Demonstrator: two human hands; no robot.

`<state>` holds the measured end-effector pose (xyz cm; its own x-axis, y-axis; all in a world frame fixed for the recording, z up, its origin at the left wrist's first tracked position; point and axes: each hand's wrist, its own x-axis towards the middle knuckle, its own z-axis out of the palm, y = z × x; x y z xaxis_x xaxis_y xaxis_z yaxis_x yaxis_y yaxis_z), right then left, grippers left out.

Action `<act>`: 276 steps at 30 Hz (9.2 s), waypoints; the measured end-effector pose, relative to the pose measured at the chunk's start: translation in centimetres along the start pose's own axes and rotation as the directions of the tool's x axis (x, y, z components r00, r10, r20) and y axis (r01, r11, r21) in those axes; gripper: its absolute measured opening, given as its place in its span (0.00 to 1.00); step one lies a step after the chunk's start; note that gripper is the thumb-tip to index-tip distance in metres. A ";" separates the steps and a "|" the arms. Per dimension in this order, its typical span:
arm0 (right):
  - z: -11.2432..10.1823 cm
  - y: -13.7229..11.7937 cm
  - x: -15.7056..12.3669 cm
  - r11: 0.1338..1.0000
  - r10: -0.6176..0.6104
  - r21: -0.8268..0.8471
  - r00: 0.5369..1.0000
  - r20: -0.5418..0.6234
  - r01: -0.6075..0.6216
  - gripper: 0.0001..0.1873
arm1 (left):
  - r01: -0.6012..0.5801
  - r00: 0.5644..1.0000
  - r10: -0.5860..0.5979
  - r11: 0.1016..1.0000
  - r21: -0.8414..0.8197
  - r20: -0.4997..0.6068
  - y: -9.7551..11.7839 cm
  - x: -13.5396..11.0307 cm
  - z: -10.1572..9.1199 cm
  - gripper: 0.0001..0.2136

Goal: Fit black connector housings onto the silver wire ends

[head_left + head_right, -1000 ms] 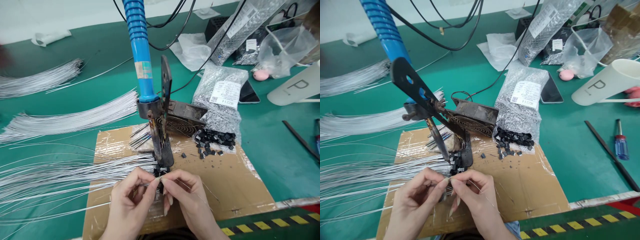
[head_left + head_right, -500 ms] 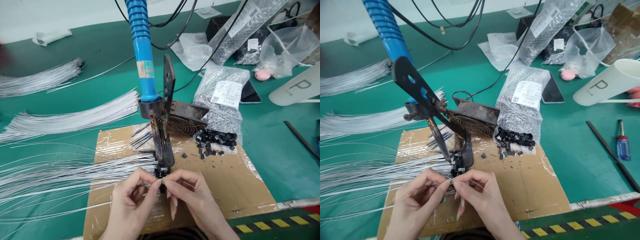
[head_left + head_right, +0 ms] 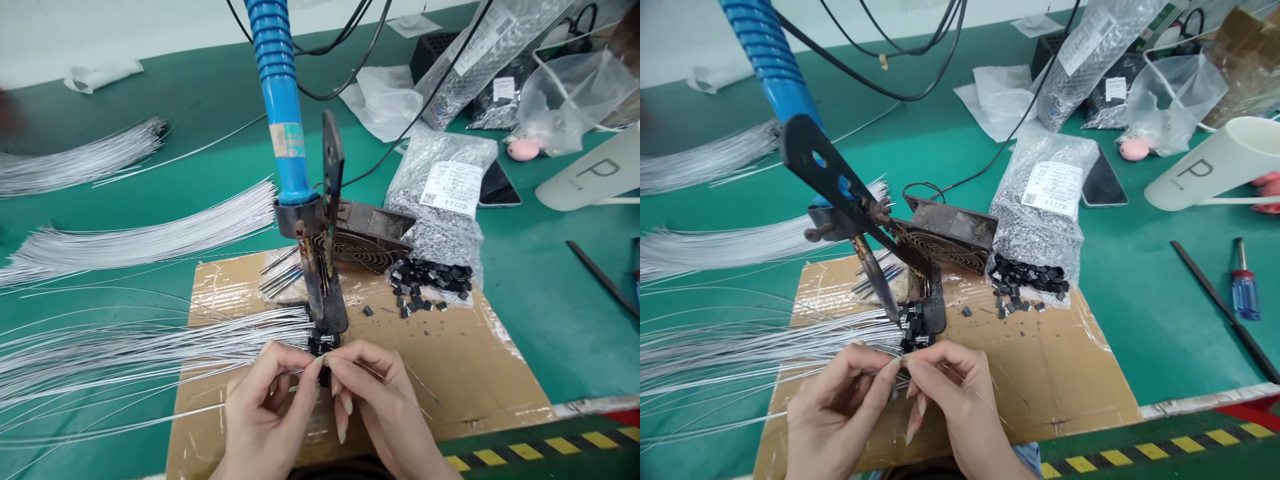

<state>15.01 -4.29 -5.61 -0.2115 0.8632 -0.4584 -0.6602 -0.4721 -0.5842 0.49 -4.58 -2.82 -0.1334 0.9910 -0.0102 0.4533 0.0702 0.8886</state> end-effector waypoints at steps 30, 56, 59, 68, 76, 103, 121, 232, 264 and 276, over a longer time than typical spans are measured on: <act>-3.9 -4.2 2.4 0.024 -0.626 -0.992 0.775 0.083 0.125 0.06 | 0.240 0.971 -0.240 0.963 -0.123 0.011 1.1 0.6 -0.1 0.04; 1.4 -2.6 -0.8 0.896 -0.228 -0.423 0.957 -0.176 0.135 0.11 | 0.206 0.959 -0.153 0.955 -0.215 0.240 1.4 2.2 -1.6 0.05; 1.1 -2.0 -0.9 0.823 -0.310 -0.534 0.941 -0.135 0.195 0.08 | 0.204 0.962 -0.159 0.959 -0.198 0.221 1.4 2.3 -1.6 0.05; 0.2 -1.6 -1.0 0.568 -0.564 -0.718 0.826 0.017 0.403 0.03 | 0.188 0.964 -0.149 0.968 -0.165 0.221 0.9 2.2 -1.6 0.05; 1.0 -2.5 -1.0 0.827 -0.324 -0.525 0.934 -0.151 0.202 0.09 | 0.239 0.955 -0.189 0.946 -0.218 0.227 1.9 2.2 -1.4 0.05; 1.1 -2.4 -1.0 0.876 -0.232 -0.454 0.968 -0.097 0.164 0.11 | 0.363 0.925 -0.307 0.889 -0.278 0.224 3.3 2.0 -0.8 0.06; -1.2 -2.2 -1.4 0.372 -0.589 -0.852 0.803 0.091 0.369 0.07 | 0.263 0.934 -0.209 0.951 -0.162 0.291 1.6 4.0 -1.4 0.07; 1.0 -2.2 -0.3 0.497 -0.634 -0.685 0.762 0.132 0.532 0.09 | 0.194 0.979 -0.168 0.945 -0.263 0.117 3.2 4.5 -1.0 0.06; 1.3 -2.1 -0.5 0.497 -0.646 -0.679 0.753 0.127 0.541 0.09 | 0.135 0.981 -0.095 0.963 -0.234 0.171 2.6 4.6 -1.5 0.08; 1.1 -2.0 -0.2 0.363 -0.706 -0.712 0.676 0.211 0.601 0.09 | 0.162 0.981 -0.131 0.959 -0.233 0.144 2.9 4.5 -1.2 0.07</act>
<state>15.57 -3.32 -3.63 0.1705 0.9547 0.2438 0.1463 0.2202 -0.9644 0.10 -0.07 0.24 -0.0638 0.9792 -0.1926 0.2077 0.2018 0.9571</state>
